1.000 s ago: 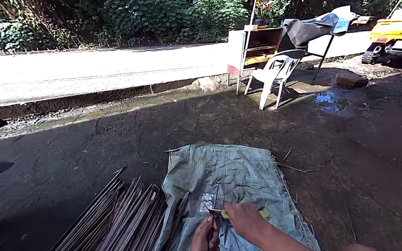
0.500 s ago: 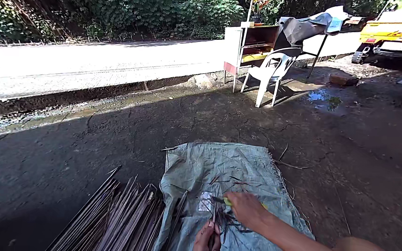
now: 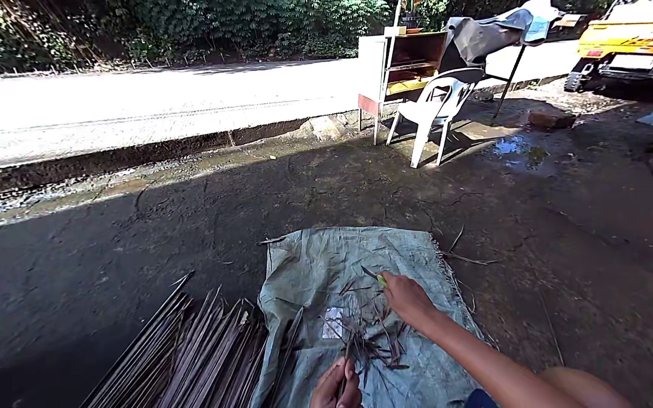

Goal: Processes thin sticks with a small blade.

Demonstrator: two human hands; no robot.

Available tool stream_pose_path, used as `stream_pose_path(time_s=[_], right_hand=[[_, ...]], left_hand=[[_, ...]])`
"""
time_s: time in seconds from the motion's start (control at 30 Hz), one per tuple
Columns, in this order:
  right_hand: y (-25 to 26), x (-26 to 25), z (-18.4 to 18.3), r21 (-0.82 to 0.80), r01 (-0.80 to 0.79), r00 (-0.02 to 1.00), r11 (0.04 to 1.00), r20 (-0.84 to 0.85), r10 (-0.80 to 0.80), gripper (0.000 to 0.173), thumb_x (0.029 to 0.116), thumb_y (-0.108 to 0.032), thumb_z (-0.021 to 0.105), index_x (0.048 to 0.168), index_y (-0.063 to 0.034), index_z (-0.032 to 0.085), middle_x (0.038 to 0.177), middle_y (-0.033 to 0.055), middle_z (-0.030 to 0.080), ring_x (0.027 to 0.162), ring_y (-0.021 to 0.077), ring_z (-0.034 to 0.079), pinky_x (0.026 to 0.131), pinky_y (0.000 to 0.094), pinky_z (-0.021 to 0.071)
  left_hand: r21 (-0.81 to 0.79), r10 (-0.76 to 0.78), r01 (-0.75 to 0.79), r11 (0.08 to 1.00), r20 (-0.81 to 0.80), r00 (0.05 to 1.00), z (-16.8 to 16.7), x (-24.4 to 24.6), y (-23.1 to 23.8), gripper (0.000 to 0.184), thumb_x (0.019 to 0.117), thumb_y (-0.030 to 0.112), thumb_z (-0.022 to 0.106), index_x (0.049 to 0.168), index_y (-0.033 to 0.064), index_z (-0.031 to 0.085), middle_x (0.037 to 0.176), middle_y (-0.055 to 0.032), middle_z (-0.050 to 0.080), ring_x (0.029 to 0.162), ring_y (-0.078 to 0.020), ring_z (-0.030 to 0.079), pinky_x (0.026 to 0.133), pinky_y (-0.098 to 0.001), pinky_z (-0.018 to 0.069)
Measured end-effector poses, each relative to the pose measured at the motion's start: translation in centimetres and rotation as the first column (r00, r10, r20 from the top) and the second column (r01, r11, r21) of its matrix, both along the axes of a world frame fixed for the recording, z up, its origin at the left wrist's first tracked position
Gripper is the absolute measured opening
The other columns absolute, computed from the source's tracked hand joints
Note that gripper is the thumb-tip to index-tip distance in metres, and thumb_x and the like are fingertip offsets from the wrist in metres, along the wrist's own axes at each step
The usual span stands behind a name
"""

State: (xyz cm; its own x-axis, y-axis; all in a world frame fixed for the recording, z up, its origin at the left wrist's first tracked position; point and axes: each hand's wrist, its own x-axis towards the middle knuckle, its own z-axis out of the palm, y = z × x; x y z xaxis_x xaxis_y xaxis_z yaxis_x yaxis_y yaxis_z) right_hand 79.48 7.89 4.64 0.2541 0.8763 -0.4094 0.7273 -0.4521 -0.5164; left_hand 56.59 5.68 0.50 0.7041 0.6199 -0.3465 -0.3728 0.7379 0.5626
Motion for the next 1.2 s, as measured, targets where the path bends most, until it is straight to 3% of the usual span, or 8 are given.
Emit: stream_pose_path(time_s=[0.13,0.2,0.4,0.5,0.6,0.73,1.03,1.2], right_hand=[[-1.8,-2.1,-1.6,0.027,0.213,0.656,0.977,-0.745,-0.123,0.03,0.1111,-0.024,0.046,0.113,-0.001,0.064,0.059,-0.0064,0.051,0.042,0.0001,0.038,0.043,0.0171,0.0328],[-2.5,-3.6,-1.1,-0.058,0.224,0.485,0.973,-0.859,-0.163,0.022,0.11,-0.019,0.048,0.102,-0.0026,0.062,0.057,-0.007,0.054,0.04,-0.0025,0.037,0.04,0.0144,0.0309],[-0.8,-0.9,0.5,-0.079,0.462,0.429,0.883,-0.852,-0.301,0.024,0.1114,-0.016,0.045,0.096,-0.002,0.058,0.057,-0.0035,0.057,0.039,-0.0005,0.04,0.04,0.0154,0.0337],[-0.7,-0.1,1.2,0.079,0.403,0.698,0.912,-0.671,-0.25,0.034,0.1135,-0.022,0.039,0.119,0.0029,0.061,0.065,0.001,0.062,0.043,0.0034,0.043,0.045,0.02,0.0374],[-2.2,-1.8,2.7,0.067,-0.071,0.985,0.995,-0.153,0.081,0.032,0.1083,-0.014,0.046,0.13,0.0041,0.06,0.104,0.023,0.07,0.096,0.0358,0.069,0.088,0.0522,0.0528],[-4.2,-5.8,1.1,0.052,-0.421,0.891,0.905,0.212,0.402,0.025,0.1041,-0.004,0.049,0.124,0.0056,0.061,0.104,0.0281,0.07,0.094,0.0455,0.071,0.077,0.0574,0.0552],[-0.2,1.0,2.5,-0.07,-0.071,0.93,0.995,0.355,0.091,0.031,0.1082,-0.002,0.037,0.134,0.0062,0.053,0.121,0.0294,0.065,0.111,0.046,0.066,0.092,0.0576,0.0515],[-2.6,-3.9,1.6,-0.069,-0.307,0.931,0.949,0.186,0.314,0.029,0.1066,-0.007,0.046,0.13,0.0056,0.057,0.114,0.03,0.068,0.108,0.0478,0.067,0.09,0.0605,0.0523]], left_hand=[[0.143,0.004,0.024,0.989,-0.197,0.98,0.5,0.4,-0.1,0.047,0.1082,0.009,0.013,0.082,0.0124,0.052,0.049,0.0118,0.046,0.039,0.0055,0.04,0.041,-0.0101,0.0352],[0.305,-0.018,0.143,0.941,-0.38,0.925,1.1,0.3,-0.2,0.043,0.108,0.006,0.02,0.087,0.0063,0.058,0.051,0.0106,0.05,0.042,0.004,0.044,0.045,-0.0123,0.0394],[0.515,0.053,0.569,0.641,-0.769,0.637,4.2,-0.9,-0.5,0.028,0.1086,0.008,0.042,0.112,-0.0084,0.064,0.069,0.0023,0.057,0.058,-0.0026,0.052,0.062,-0.0224,0.0479],[0.517,0.063,0.458,0.723,-0.709,0.703,3.8,-0.9,0.0,0.03,0.1087,0.004,0.035,0.1,-0.004,0.062,0.06,0.0077,0.049,0.051,0.0004,0.048,0.055,-0.0178,0.0461],[0.341,-0.019,0.211,0.916,-0.488,0.872,2.0,-0.8,1.3,0.04,0.1094,0.008,0.022,0.088,0.0087,0.055,0.053,0.0113,0.048,0.044,0.003,0.045,0.047,-0.0131,0.0432],[0.205,-0.065,0.154,0.966,-0.387,0.92,1.2,-0.4,1.5,0.044,0.1097,0.01,0.017,0.084,0.0111,0.052,0.052,0.0097,0.048,0.042,0.003,0.044,0.044,-0.0119,0.0392],[0.196,-0.036,0.124,0.973,-0.399,0.916,1.1,-0.1,1.2,0.045,0.1096,0.006,0.018,0.078,0.0109,0.05,0.049,0.0099,0.044,0.039,0.0041,0.038,0.041,-0.0107,0.0344],[0.167,-0.034,0.105,0.98,-0.382,0.924,0.8,-0.5,1.6,0.046,0.1104,0.008,0.018,0.078,0.0117,0.05,0.049,0.0103,0.044,0.038,0.0043,0.037,0.04,-0.0105,0.033]])
